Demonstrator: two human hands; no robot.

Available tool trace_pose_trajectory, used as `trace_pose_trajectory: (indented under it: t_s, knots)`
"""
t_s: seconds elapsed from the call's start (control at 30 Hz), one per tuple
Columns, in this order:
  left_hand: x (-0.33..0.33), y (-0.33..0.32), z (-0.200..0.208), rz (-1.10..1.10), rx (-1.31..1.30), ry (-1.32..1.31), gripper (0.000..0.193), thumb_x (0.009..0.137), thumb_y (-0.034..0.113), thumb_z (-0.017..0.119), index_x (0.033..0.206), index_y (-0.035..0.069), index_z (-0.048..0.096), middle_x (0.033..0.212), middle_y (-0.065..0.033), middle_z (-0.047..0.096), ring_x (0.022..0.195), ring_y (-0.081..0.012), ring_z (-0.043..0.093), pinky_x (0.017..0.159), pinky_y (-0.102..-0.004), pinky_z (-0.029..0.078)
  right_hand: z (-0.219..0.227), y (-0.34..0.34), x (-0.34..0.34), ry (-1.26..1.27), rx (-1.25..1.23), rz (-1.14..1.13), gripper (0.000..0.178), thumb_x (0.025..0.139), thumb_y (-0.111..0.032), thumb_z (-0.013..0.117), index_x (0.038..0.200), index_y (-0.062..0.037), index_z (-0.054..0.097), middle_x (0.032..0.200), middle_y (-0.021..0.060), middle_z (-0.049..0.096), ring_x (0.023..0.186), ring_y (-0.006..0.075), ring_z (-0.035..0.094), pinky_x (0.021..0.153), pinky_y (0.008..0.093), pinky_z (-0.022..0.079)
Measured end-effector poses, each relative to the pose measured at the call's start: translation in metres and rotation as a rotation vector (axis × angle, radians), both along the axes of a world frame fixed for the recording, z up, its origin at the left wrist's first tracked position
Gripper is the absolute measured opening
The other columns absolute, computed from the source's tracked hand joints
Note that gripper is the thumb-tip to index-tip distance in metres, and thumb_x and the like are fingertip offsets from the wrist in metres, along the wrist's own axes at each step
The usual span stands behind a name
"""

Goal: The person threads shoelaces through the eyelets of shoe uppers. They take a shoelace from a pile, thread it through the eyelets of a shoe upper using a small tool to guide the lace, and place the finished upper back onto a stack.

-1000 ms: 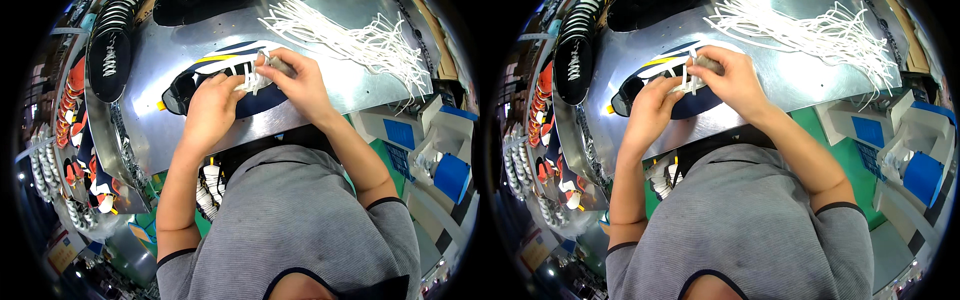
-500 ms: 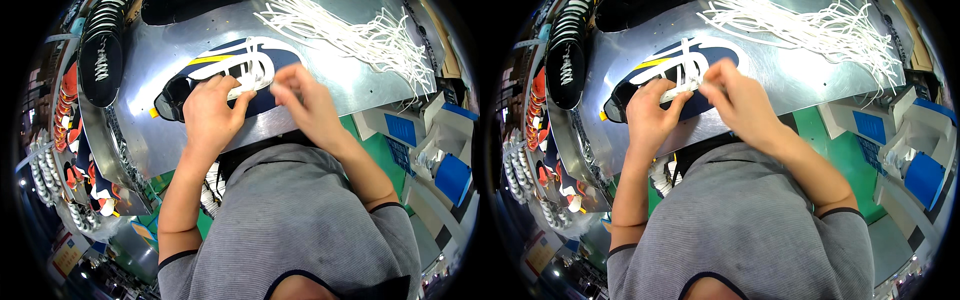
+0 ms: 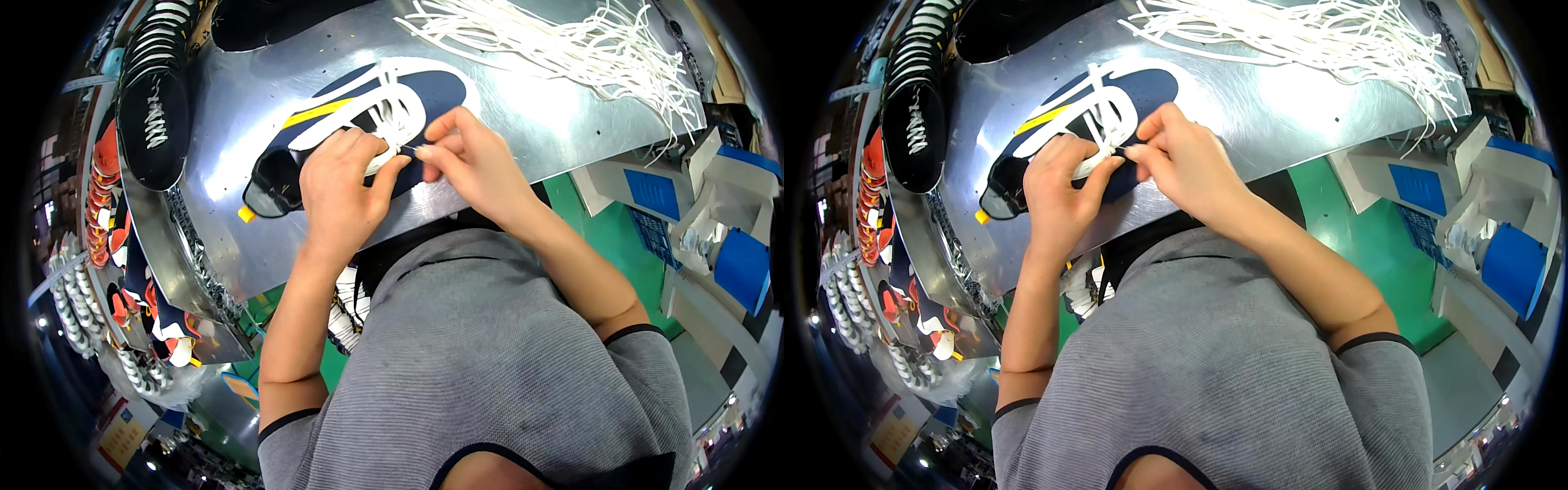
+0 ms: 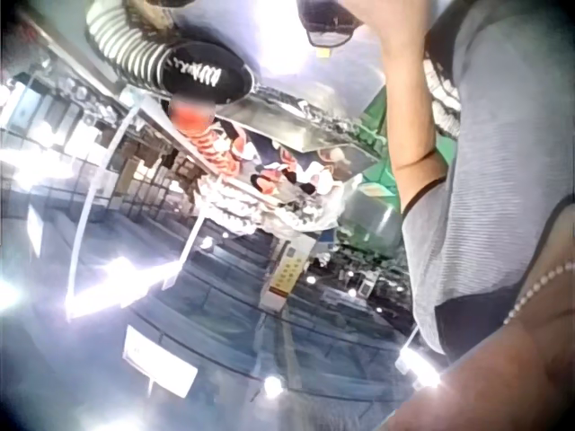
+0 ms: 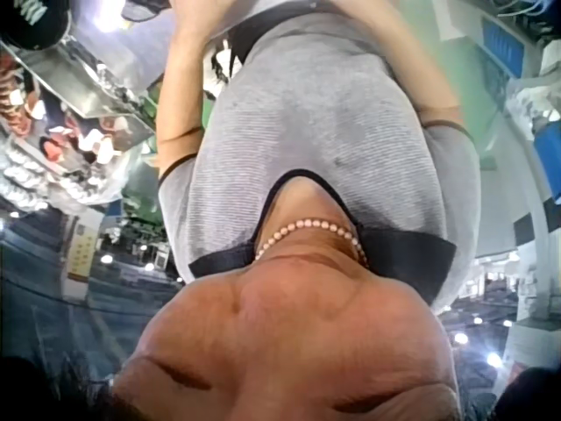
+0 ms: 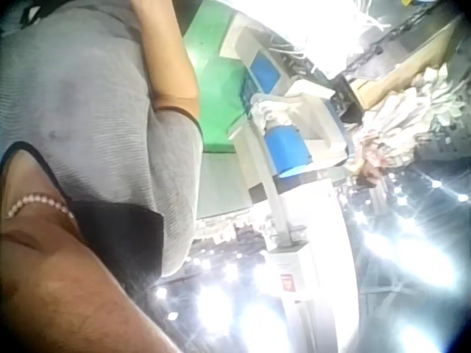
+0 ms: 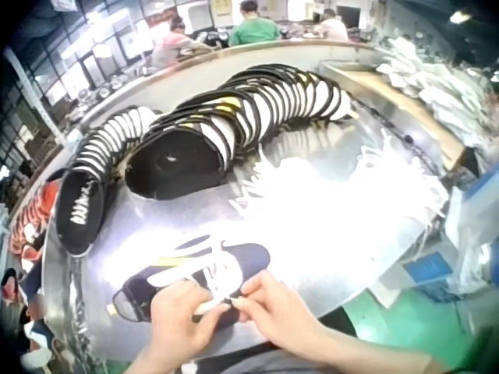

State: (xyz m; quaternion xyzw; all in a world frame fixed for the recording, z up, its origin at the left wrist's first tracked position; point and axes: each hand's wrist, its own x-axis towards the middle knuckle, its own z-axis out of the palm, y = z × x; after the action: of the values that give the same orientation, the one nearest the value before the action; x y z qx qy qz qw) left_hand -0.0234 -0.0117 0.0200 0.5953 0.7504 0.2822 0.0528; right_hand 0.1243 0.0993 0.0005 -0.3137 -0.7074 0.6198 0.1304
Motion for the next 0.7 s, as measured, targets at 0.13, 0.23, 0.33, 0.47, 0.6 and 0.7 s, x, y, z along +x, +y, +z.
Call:
trace_pose_trajectory:
  t_s: [0.13, 0.23, 0.33, 0.47, 0.6, 0.7]
  knots:
    - [0.005, -0.005, 0.001, -0.01, 0.041, 0.021, 0.017, 0.077, 0.013, 0.078, 0.081, 0.003, 0.065, 0.071, -0.0094, 0.056, 0.068, -0.0277, 0.056, 0.058, -0.039, 0.042, -0.009, -0.013, -0.017, 0.103, -0.099, -0.11, 0.019, 0.094, -0.015, 0.061, 0.098, 0.0012, 0.053, 0.078, 0.0129, 0.069, 0.066, 0.0235, 0.068, 0.066, 0.0353, 0.052]
    - [0.007, -0.015, -0.001, -0.009, 0.081, 0.112, 0.017, 0.074, 0.014, 0.078, 0.08, 0.005, 0.065, 0.07, -0.0065, 0.054, 0.065, -0.0252, 0.054, 0.057, -0.037, 0.042, 0.006, 0.006, 0.002, -0.088, 0.075, 0.167, 0.022, 0.095, -0.022, 0.063, 0.101, -0.0028, 0.053, 0.081, 0.0136, 0.067, 0.077, 0.0254, 0.068, 0.07, 0.0378, 0.051]
    - [0.004, -0.024, -0.002, 0.029, 0.136, 0.29, 0.019, 0.07, 0.015, 0.08, 0.078, 0.008, 0.065, 0.068, -0.0032, 0.051, 0.064, -0.0217, 0.052, 0.057, -0.0342, 0.04, 0.032, 0.048, 0.048, -0.233, 0.354, 0.214, 0.019, 0.092, -0.017, 0.066, 0.107, -0.0047, 0.062, 0.078, 0.0078, 0.068, 0.064, 0.016, 0.062, 0.059, 0.0318, 0.049]
    - [0.009, -0.027, -0.001, -0.035, 0.202, 0.319, 0.017, 0.069, 0.007, 0.08, 0.078, 0.006, 0.065, 0.067, -0.0043, 0.052, 0.062, -0.0226, 0.051, 0.056, -0.0344, 0.039, 0.055, 0.05, 0.021, 0.226, 0.435, 0.116, 0.022, 0.088, -0.005, 0.06, 0.11, -0.0055, 0.063, 0.077, 0.0084, 0.07, 0.059, 0.0164, 0.061, 0.054, 0.0319, 0.049]
    - [0.01, -0.03, 0.002, -0.068, 0.226, 0.399, 0.017, 0.068, 0.008, 0.077, 0.08, 0.006, 0.066, 0.067, -0.0041, 0.054, 0.063, -0.0227, 0.052, 0.056, -0.0338, 0.04, 0.044, 0.018, -0.026, 0.058, 0.966, 0.5, 0.015, 0.084, -0.009, 0.064, 0.098, -0.0063, 0.064, 0.081, 0.0094, 0.07, 0.067, 0.0305, 0.067, 0.055, 0.0347, 0.05]
    - [0.009, -0.034, -0.007, -0.009, 0.266, 0.44, 0.013, 0.068, 0.011, 0.073, 0.078, 0.008, 0.065, 0.065, -0.0006, 0.048, 0.061, -0.0169, 0.051, 0.053, -0.0315, 0.036, 0.044, 0.007, -0.021, -0.178, 0.993, 0.48, 0.013, 0.082, -0.012, 0.067, 0.094, -0.0069, 0.065, 0.079, 0.0083, 0.07, 0.072, 0.0305, 0.068, 0.06, 0.0364, 0.051]
